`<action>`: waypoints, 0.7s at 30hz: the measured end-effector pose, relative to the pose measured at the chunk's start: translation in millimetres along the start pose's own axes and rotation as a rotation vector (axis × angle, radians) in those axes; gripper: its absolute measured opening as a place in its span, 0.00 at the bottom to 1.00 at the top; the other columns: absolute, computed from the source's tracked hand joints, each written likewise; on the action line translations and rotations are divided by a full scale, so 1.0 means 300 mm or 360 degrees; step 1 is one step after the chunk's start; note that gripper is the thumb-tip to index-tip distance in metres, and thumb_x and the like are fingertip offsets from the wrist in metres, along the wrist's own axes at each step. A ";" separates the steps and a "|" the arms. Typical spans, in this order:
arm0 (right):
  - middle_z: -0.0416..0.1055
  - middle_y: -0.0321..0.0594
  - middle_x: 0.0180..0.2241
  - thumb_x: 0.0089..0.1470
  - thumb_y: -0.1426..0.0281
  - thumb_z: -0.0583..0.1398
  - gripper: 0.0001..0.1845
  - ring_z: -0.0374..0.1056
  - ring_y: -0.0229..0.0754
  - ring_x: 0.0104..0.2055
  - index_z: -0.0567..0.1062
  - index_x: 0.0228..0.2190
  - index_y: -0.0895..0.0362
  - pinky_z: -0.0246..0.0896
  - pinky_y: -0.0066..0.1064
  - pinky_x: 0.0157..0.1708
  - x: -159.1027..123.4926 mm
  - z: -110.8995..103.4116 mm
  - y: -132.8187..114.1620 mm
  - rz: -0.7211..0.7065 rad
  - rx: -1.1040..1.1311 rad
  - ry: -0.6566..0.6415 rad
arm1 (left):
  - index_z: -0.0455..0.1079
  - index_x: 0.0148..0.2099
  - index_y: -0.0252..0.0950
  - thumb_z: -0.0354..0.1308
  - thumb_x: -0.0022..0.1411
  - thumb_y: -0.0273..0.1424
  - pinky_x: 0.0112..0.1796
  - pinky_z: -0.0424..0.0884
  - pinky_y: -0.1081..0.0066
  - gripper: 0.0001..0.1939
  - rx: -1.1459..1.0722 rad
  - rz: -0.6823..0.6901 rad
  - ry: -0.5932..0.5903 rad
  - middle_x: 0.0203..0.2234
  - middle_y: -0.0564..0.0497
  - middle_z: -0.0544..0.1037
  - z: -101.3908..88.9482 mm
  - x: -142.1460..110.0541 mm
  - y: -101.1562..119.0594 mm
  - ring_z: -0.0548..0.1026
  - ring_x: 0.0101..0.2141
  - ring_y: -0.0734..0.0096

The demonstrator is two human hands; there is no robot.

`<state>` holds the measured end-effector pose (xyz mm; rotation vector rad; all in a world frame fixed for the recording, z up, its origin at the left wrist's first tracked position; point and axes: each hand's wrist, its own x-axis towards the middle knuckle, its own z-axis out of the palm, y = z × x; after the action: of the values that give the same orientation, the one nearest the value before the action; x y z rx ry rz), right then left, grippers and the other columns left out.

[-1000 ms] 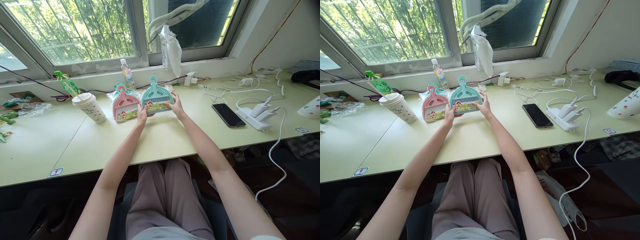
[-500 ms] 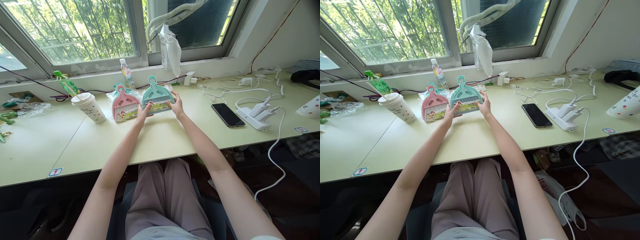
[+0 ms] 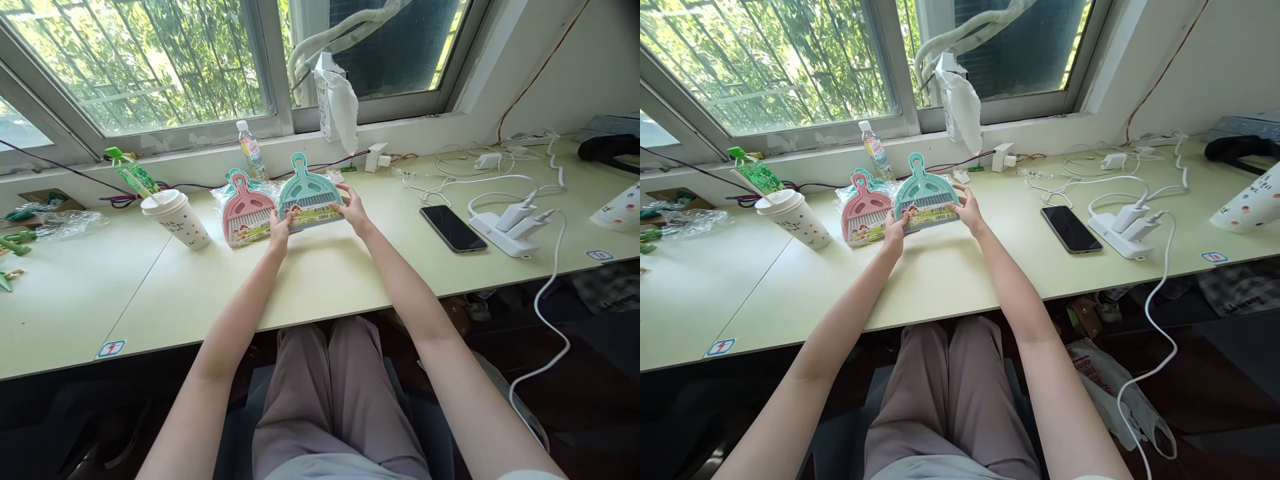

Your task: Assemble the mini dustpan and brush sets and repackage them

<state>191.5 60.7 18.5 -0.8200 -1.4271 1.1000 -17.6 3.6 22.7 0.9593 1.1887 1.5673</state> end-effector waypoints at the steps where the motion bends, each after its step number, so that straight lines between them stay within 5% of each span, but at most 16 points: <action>1: 0.77 0.44 0.48 0.40 0.46 0.70 0.47 0.74 0.52 0.50 0.65 0.57 0.48 0.71 0.54 0.53 -0.001 0.002 0.000 -0.0002 -0.0001 0.0014 | 0.63 0.46 0.43 0.65 0.53 0.31 0.38 0.73 0.73 0.19 0.0005 -0.0010 -0.0011 0.38 0.54 0.75 -0.003 0.002 0.001 0.75 0.36 0.73; 13: 0.79 0.41 0.41 0.44 0.58 0.72 0.48 0.76 0.48 0.45 0.59 0.62 0.50 0.70 0.49 0.53 0.003 0.010 0.018 0.0238 0.0012 0.0169 | 0.63 0.38 0.39 0.60 0.50 0.21 0.35 0.66 0.74 0.14 0.0020 0.0116 0.0134 0.29 0.55 0.70 -0.015 0.033 -0.013 0.68 0.30 0.75; 21: 0.78 0.41 0.46 0.49 0.61 0.69 0.30 0.75 0.46 0.48 0.71 0.53 0.52 0.75 0.44 0.49 -0.041 0.015 -0.033 0.0292 0.0191 -0.0226 | 0.62 0.38 0.39 0.60 0.51 0.21 0.37 0.65 0.72 0.14 -0.0007 0.0106 0.0195 0.30 0.55 0.71 -0.034 0.044 -0.012 0.70 0.30 0.74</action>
<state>190.0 45.3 23.7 -0.8118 -1.4078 1.3938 -30.0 14.0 17.5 0.9193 1.2481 1.7015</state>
